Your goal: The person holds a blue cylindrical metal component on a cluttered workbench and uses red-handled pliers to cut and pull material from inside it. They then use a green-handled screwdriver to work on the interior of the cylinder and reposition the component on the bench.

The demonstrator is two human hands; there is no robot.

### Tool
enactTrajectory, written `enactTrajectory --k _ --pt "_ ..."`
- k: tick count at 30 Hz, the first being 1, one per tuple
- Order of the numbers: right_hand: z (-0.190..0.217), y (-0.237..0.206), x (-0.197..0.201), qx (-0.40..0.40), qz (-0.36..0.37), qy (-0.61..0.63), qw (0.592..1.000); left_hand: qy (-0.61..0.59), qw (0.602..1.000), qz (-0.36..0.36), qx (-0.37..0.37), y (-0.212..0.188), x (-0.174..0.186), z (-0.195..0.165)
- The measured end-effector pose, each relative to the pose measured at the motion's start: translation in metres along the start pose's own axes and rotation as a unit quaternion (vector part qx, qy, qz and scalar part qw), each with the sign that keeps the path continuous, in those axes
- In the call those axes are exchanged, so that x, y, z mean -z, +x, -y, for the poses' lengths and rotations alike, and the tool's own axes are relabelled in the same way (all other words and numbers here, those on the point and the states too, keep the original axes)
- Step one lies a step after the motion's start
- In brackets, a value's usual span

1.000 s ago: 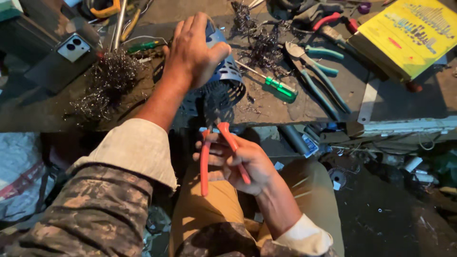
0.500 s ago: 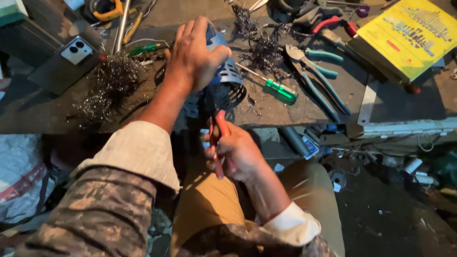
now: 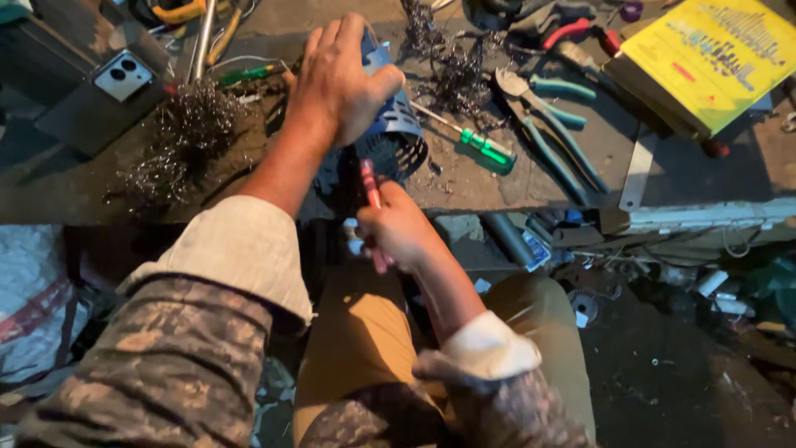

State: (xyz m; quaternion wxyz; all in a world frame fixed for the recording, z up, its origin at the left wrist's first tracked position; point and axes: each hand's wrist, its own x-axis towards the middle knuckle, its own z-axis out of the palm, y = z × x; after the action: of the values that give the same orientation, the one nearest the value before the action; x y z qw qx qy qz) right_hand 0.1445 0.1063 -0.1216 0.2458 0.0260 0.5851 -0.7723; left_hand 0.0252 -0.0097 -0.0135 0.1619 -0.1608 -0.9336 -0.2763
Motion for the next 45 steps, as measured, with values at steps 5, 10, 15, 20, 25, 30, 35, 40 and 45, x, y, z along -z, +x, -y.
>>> enactTrajectory --k 5,10,15,20,25,30,35,40,45 --pt "0.009 0.015 -0.012 0.063 0.006 -0.049 0.997 0.012 1.0 0.016 -0.002 0.001 0.003 -0.003" --pt "0.034 0.037 -0.017 0.071 0.037 0.049 0.996 -0.008 1.0 0.023 -0.003 -0.003 0.001 0.001" --pt "0.019 0.006 -0.008 0.018 0.041 -0.023 0.999 0.0 1.0 0.02 -0.003 -0.003 0.001 0.006" --pt "-0.017 -0.076 0.015 0.017 0.114 0.163 0.98 0.005 0.998 0.039 0.046 -0.005 0.001 0.005" --pt "-0.009 -0.108 0.026 -0.057 0.161 0.299 0.939 0.003 0.998 0.038 0.051 -0.006 0.003 0.0" --pt "-0.007 -0.075 0.033 -0.011 0.283 0.436 0.854 -0.006 0.997 0.036 0.063 -0.004 0.009 -0.001" --pt "-0.032 -0.03 0.039 -0.007 0.257 0.451 0.855 -0.009 0.996 0.045 0.081 -0.005 0.015 -0.006" --pt "-0.048 -0.027 0.042 0.001 0.187 0.429 0.884 -0.011 0.995 0.052 0.088 -0.005 0.018 -0.012" --pt "-0.033 -0.07 0.055 -0.006 0.132 0.277 0.952 -0.018 0.997 0.041 0.063 -0.005 0.016 -0.009"
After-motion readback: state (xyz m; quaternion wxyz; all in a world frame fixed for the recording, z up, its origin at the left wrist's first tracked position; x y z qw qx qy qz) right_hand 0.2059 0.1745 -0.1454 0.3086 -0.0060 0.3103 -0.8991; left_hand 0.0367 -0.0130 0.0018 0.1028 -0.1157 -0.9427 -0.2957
